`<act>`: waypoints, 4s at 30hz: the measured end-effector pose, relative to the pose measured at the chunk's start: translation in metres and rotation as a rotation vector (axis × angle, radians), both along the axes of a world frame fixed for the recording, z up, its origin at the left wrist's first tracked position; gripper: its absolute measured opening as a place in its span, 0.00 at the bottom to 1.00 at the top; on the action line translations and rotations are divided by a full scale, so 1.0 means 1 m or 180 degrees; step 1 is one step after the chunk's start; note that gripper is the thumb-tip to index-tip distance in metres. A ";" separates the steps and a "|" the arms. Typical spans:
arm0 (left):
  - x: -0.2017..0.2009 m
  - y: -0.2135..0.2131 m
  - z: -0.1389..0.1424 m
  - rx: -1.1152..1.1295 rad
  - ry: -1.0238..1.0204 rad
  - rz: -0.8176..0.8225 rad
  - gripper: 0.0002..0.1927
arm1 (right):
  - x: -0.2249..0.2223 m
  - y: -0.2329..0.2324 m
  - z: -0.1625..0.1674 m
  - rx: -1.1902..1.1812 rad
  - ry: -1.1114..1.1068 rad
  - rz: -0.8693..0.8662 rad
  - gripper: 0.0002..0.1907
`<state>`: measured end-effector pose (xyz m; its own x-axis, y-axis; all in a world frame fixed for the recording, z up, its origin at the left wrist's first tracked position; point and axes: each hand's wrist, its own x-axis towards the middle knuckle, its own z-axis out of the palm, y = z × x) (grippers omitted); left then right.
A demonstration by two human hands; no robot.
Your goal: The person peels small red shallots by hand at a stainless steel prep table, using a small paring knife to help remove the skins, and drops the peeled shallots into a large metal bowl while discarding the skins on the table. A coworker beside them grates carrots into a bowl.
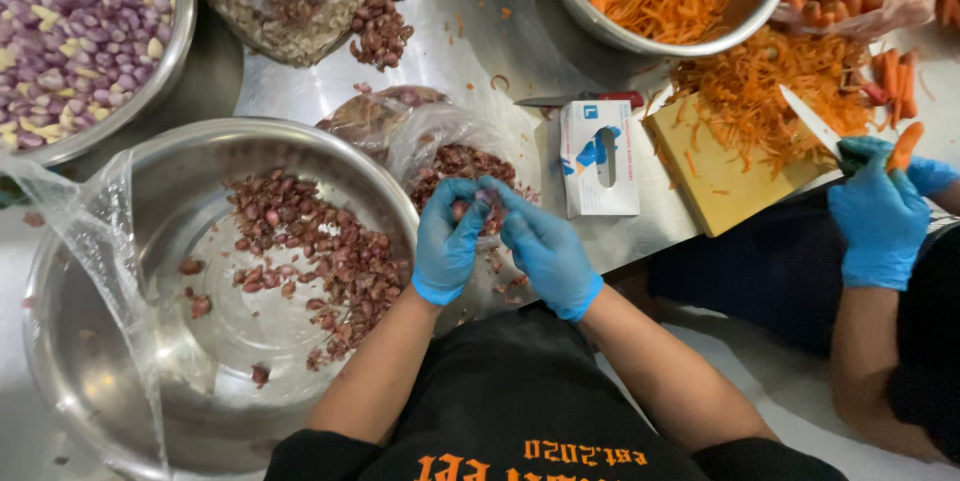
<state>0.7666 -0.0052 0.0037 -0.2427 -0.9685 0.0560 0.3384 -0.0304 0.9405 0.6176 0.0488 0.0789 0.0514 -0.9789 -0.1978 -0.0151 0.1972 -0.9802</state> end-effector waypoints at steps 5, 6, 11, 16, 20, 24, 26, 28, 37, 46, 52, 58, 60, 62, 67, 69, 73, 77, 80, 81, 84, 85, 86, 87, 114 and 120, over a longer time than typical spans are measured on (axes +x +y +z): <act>-0.002 -0.004 0.009 0.0584 0.0542 -0.0134 0.12 | 0.003 -0.004 0.000 0.1120 -0.1212 -0.0625 0.23; -0.006 -0.004 0.010 0.0509 0.0578 0.0069 0.11 | 0.005 -0.005 0.000 0.1184 -0.1298 -0.0719 0.21; -0.012 0.005 0.012 0.0546 0.0735 0.0337 0.07 | 0.010 -0.006 -0.001 0.0957 -0.1249 -0.0791 0.24; -0.005 0.004 0.010 0.0592 0.0718 0.0172 0.08 | 0.003 -0.007 0.002 0.0901 -0.1015 -0.0568 0.24; -0.004 -0.001 0.001 0.1073 0.0851 -0.0141 0.14 | -0.005 -0.008 0.010 0.1211 -0.1357 -0.0252 0.24; 0.000 -0.005 -0.005 0.0763 0.1024 -0.0207 0.14 | -0.004 -0.012 0.011 0.1332 -0.1633 -0.0741 0.22; 0.003 -0.006 -0.003 0.0719 0.0974 -0.0250 0.12 | -0.003 -0.014 0.012 0.1080 -0.1377 -0.0919 0.23; 0.005 -0.007 -0.001 0.0791 0.0976 -0.0233 0.11 | -0.003 -0.016 0.016 0.0543 -0.0883 -0.0745 0.26; 0.002 -0.003 -0.008 0.0738 0.1514 -0.0311 0.08 | -0.001 -0.005 0.032 -0.0163 0.0920 0.0604 0.31; 0.004 0.001 0.000 0.0973 0.1415 -0.0285 0.08 | 0.017 -0.007 0.011 0.0776 -0.0813 -0.0507 0.23; 0.006 -0.001 0.005 0.1064 0.1340 -0.0378 0.14 | 0.016 -0.009 0.022 0.0850 -0.1142 -0.0675 0.24; 0.002 0.003 0.008 0.1359 0.1430 -0.0301 0.12 | 0.015 -0.004 0.023 -0.0072 0.0432 0.0001 0.28; 0.000 0.005 0.008 0.1390 0.1331 -0.0237 0.10 | 0.016 -0.002 0.020 -0.0270 0.0691 0.0015 0.27; -0.001 0.008 0.005 0.1160 0.1248 -0.0166 0.09 | 0.016 0.000 0.018 -0.0414 0.0866 0.0016 0.26; -0.003 0.017 -0.001 0.0911 0.1189 -0.0249 0.06 | 0.013 0.006 0.011 -0.0639 0.1392 -0.0028 0.22; -0.005 0.021 -0.001 0.0858 0.1109 -0.0257 0.05 | 0.012 0.005 0.003 -0.1375 0.1831 -0.0169 0.17; -0.005 0.026 0.010 0.0854 0.0891 -0.0309 0.07 | 0.011 0.008 -0.012 -0.1429 0.1741 -0.0330 0.13; 0.006 0.024 0.029 0.0582 0.0372 -0.0441 0.08 | 0.006 0.011 -0.016 -0.0974 0.1321 -0.0319 0.13; 0.015 0.018 0.042 -0.0053 -0.0069 -0.0509 0.11 | 0.004 0.013 -0.007 -0.0397 0.0369 -0.0343 0.12; 0.016 0.016 0.046 -0.0026 -0.0068 -0.0484 0.11 | 0.005 0.013 -0.003 -0.0163 -0.0081 -0.0368 0.11; 0.015 0.014 0.050 0.0113 0.0067 -0.0345 0.14 | 0.009 0.010 0.010 0.0129 -0.0560 -0.0426 0.10; 0.013 0.014 0.050 0.0192 0.0202 -0.0265 0.14 | 0.011 0.008 0.013 0.0160 -0.0575 -0.0447 0.10; 0.012 0.013 0.048 0.0262 0.0338 -0.0182 0.14 | 0.013 0.007 0.015 0.0132 -0.0492 -0.0447 0.10; 0.010 0.014 0.045 0.0359 0.0384 -0.0169 0.14 | 0.015 0.005 0.017 0.0100 -0.0410 -0.0446 0.10; 0.004 0.004 0.025 0.0167 -0.0345 0.0007 0.09 | -0.001 -0.006 0.002 -0.0589 0.1218 -0.0009 0.27; -0.004 0.002 0.014 0.0502 0.0470 0.0007 0.16 | -0.003 -0.010 -0.002 0.0613 -0.0447 -0.0273 0.25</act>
